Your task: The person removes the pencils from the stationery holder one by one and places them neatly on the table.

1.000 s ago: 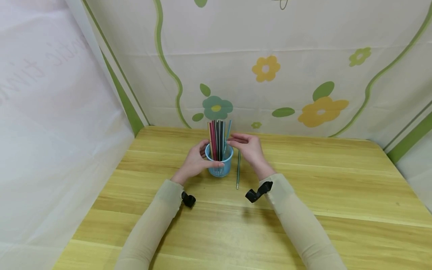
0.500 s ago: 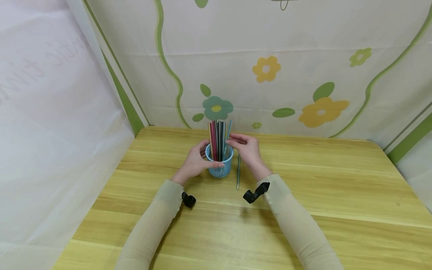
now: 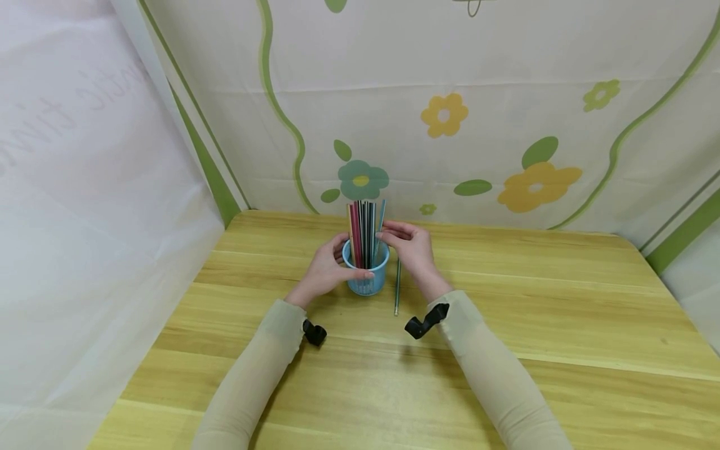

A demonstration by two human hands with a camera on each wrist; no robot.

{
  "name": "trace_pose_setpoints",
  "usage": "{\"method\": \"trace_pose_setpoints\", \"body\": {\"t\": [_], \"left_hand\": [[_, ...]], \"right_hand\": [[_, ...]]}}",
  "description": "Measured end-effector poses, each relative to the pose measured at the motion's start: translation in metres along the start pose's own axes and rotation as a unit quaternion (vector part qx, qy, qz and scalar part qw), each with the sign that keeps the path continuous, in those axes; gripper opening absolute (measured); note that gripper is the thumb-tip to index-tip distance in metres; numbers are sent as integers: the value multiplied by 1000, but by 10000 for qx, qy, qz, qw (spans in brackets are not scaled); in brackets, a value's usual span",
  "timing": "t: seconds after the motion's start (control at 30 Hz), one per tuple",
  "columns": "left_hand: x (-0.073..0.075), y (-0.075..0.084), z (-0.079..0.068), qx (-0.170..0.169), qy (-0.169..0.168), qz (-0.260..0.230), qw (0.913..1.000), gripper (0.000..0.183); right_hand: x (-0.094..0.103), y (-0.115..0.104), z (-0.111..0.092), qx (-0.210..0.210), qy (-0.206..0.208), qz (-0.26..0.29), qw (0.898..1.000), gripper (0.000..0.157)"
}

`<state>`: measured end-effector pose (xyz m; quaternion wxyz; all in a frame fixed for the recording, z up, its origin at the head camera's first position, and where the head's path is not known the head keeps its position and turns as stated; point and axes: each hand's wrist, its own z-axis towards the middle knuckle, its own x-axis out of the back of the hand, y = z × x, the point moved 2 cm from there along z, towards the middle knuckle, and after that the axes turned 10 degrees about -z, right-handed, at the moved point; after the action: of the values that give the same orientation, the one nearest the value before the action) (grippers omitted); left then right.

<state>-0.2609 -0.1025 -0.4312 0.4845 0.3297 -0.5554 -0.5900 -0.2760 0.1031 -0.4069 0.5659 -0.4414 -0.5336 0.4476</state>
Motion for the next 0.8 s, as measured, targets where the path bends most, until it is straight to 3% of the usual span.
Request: {"method": "trace_pose_setpoints", "body": {"t": [0.23, 0.8], "left_hand": [[-4, 31, -12, 7, -72, -25, 10000, 75], [-3, 31, -12, 2, -69, -41, 10000, 76]], "right_hand": [[1, -2, -1, 5, -23, 100, 9999, 33], [9, -20, -2, 339, 294, 964, 9943, 32]]}}
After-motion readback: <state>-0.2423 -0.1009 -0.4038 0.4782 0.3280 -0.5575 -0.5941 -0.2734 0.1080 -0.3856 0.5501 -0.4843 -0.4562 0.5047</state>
